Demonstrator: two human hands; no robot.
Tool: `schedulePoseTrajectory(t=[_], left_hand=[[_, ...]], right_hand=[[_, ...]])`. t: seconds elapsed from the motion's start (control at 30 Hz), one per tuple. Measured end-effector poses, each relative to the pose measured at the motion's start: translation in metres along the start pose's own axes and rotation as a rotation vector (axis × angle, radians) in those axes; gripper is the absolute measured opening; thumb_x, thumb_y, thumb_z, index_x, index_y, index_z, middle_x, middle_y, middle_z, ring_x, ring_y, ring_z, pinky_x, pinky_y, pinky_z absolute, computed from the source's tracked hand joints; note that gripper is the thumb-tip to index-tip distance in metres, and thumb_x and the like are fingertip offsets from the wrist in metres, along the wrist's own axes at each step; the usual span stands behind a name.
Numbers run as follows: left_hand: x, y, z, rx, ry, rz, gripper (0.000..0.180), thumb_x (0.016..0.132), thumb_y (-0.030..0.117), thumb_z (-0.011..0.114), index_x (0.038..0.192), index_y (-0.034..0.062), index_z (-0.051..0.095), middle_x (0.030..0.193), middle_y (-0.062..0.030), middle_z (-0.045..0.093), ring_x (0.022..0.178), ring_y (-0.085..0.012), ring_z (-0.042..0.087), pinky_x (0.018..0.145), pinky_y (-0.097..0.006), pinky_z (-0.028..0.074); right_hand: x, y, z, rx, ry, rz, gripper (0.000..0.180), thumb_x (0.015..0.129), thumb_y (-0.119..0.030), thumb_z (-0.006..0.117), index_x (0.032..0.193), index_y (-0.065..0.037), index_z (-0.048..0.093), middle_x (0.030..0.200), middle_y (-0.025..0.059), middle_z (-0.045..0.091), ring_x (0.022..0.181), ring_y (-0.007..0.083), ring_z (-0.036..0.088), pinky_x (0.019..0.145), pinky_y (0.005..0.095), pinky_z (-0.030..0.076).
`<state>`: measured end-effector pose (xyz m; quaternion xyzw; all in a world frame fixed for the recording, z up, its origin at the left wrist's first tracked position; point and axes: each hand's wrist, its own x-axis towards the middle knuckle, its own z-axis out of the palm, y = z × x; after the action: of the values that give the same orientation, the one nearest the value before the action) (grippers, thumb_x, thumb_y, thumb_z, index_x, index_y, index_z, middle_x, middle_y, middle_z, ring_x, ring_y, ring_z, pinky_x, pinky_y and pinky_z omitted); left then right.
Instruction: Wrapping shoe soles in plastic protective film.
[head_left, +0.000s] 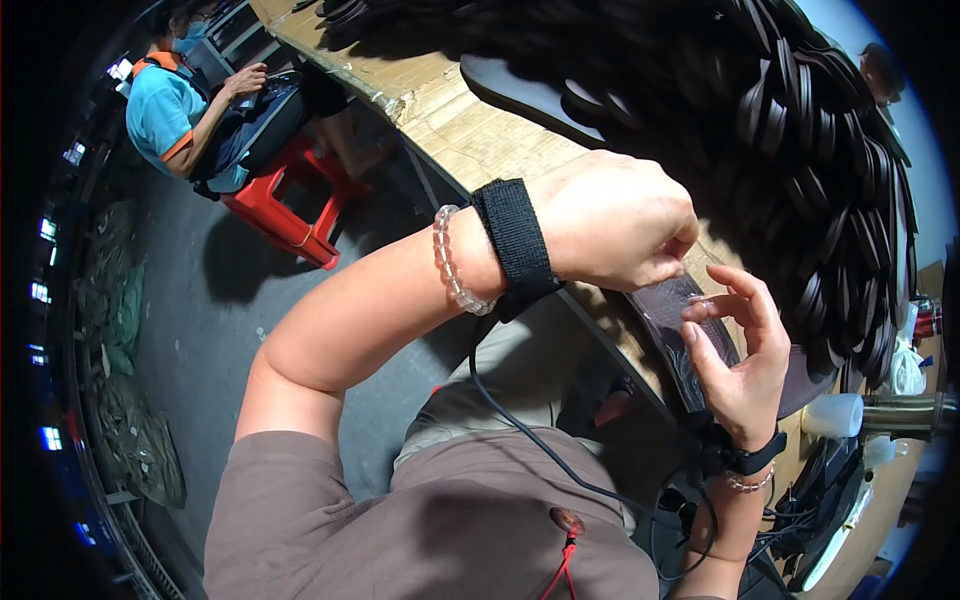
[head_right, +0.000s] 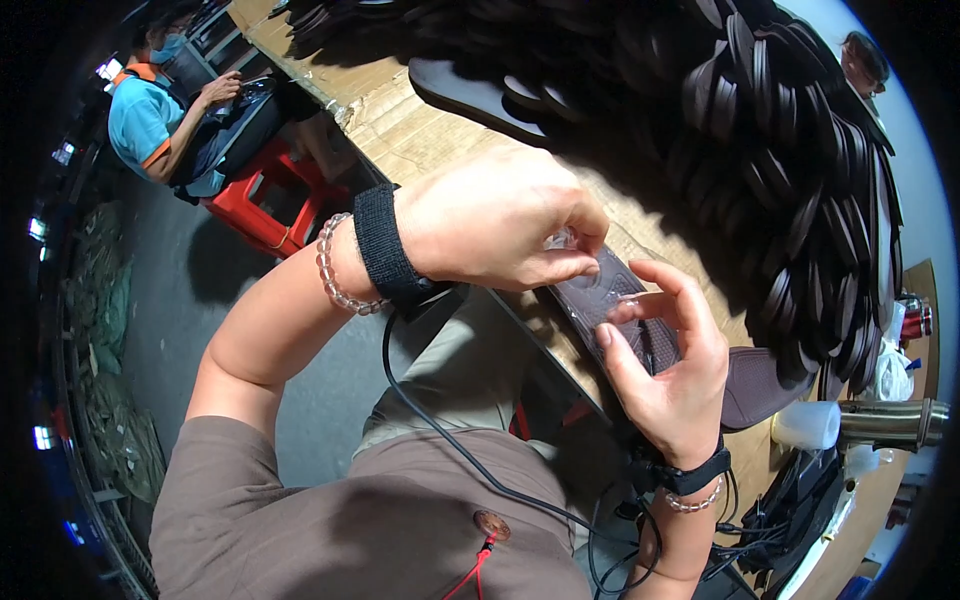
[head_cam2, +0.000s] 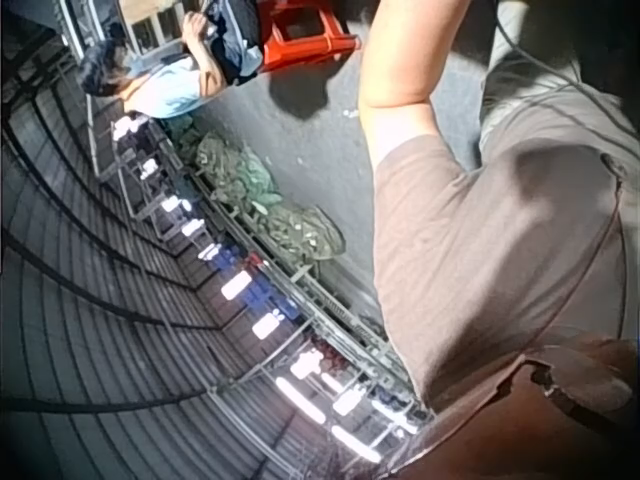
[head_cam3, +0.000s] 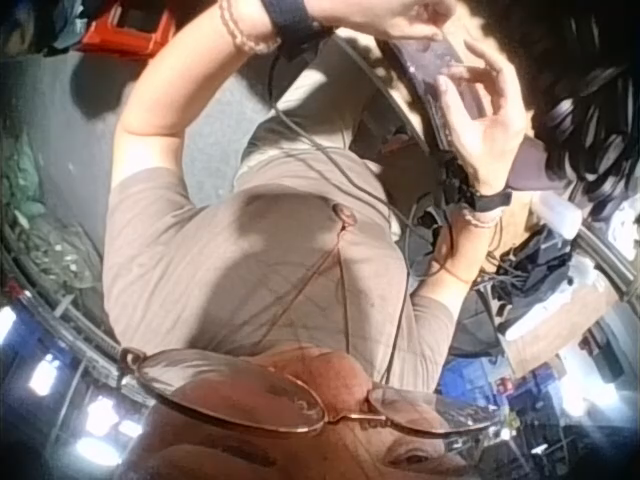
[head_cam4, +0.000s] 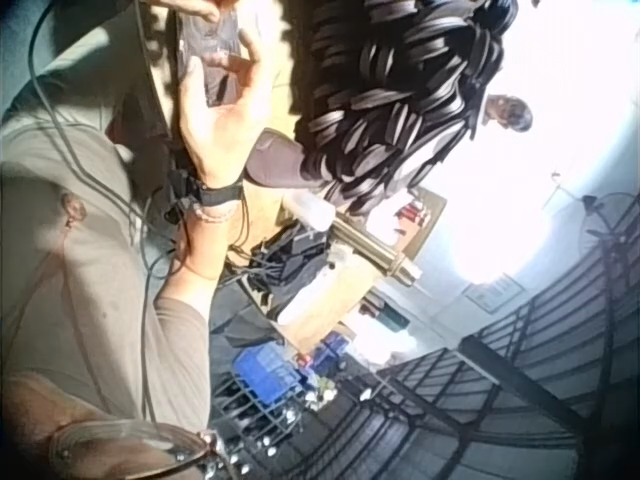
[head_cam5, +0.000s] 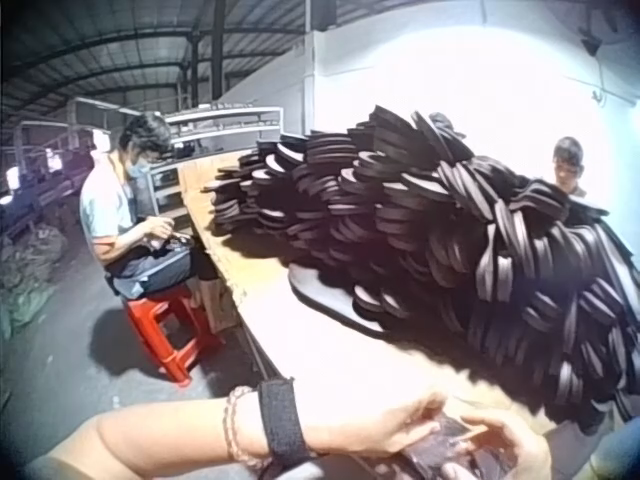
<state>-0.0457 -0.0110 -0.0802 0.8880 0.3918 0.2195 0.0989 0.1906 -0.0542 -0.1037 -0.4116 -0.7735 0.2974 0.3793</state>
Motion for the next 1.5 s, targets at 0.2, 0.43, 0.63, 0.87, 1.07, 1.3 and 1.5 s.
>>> schedulePoseTrajectory(t=[0.2,0.43,0.63,0.87,1.07,1.3,1.5], left_hand=[[0.002,0.002,0.002,-0.050,0.051,-0.029,0.017,0.081,0.020,0.071,0.085,0.0062,0.080,0.080,-0.0161,0.075,0.079,-0.0340,0.074,0.073,-0.042,0.061],[0.001,-0.001,0.003,-0.007,0.050,-0.018,0.021,0.086,0.026,0.076,0.090,0.0062,0.079,0.080,-0.0136,0.075,0.077,-0.0326,0.074,0.071,-0.040,0.058],[0.002,-0.002,0.004,-0.043,0.060,-0.040,0.019,0.083,0.025,0.074,0.086,0.0075,0.080,0.080,-0.0137,0.076,0.079,-0.0324,0.075,0.074,-0.041,0.060],[0.003,-0.006,0.007,-0.050,0.031,-0.059,0.022,0.087,0.026,0.076,0.090,0.0050,0.080,0.082,-0.0138,0.076,0.080,-0.0331,0.075,0.074,-0.042,0.059],[0.003,-0.007,0.010,-0.065,0.039,-0.063,0.022,0.087,0.026,0.076,0.091,0.0049,0.080,0.082,-0.0141,0.076,0.080,-0.0332,0.075,0.075,-0.042,0.060],[0.004,-0.007,0.008,-0.075,0.071,-0.073,0.023,0.086,0.027,0.076,0.092,0.0052,0.080,0.084,-0.0144,0.077,0.081,-0.0335,0.076,0.075,-0.041,0.061],[0.006,-0.004,0.003,-0.087,0.017,-0.081,0.024,0.088,0.028,0.075,0.093,0.0050,0.080,0.086,-0.0152,0.077,0.083,-0.0340,0.076,0.077,-0.041,0.061]], right_hand=[[0.005,0.007,-0.004,-0.218,0.034,-0.214,0.024,0.082,0.005,0.074,0.104,-0.004,0.073,0.091,0.0090,0.074,0.088,0.0226,0.073,0.104,0.0444,0.050],[0.013,-0.003,0.005,-0.290,0.022,-0.369,0.019,0.079,0.005,0.073,0.095,-0.004,0.071,0.086,0.0075,0.071,0.085,0.0260,0.071,0.105,0.0467,0.049],[0.020,-0.005,0.008,-0.322,0.048,-0.476,0.015,0.080,0.003,0.076,0.094,-0.003,0.070,0.086,0.0085,0.071,0.084,0.0273,0.070,0.099,0.0448,0.052],[0.018,-0.010,0.001,-0.188,0.083,-0.096,0.028,0.088,-0.014,0.074,0.109,0.002,0.067,0.095,0.0163,0.071,0.090,0.0285,0.071,0.087,0.0380,0.054],[0.020,0.003,0.000,-0.280,-0.031,-0.020,0.026,0.082,-0.015,0.077,0.102,0.001,0.070,0.093,0.0162,0.073,0.088,0.0312,0.071,0.082,0.0381,0.054],[0.027,-0.007,0.008,-0.274,-0.062,-0.464,0.020,0.075,0.001,0.085,0.091,-0.005,0.073,0.080,0.0082,0.067,0.076,0.0288,0.066,0.075,0.0378,0.052],[0.029,-0.002,0.013,-0.335,0.045,-0.536,0.023,0.075,0.000,0.087,0.093,-0.005,0.074,0.078,0.0084,0.067,0.074,0.0253,0.066,0.069,0.0350,0.050]])
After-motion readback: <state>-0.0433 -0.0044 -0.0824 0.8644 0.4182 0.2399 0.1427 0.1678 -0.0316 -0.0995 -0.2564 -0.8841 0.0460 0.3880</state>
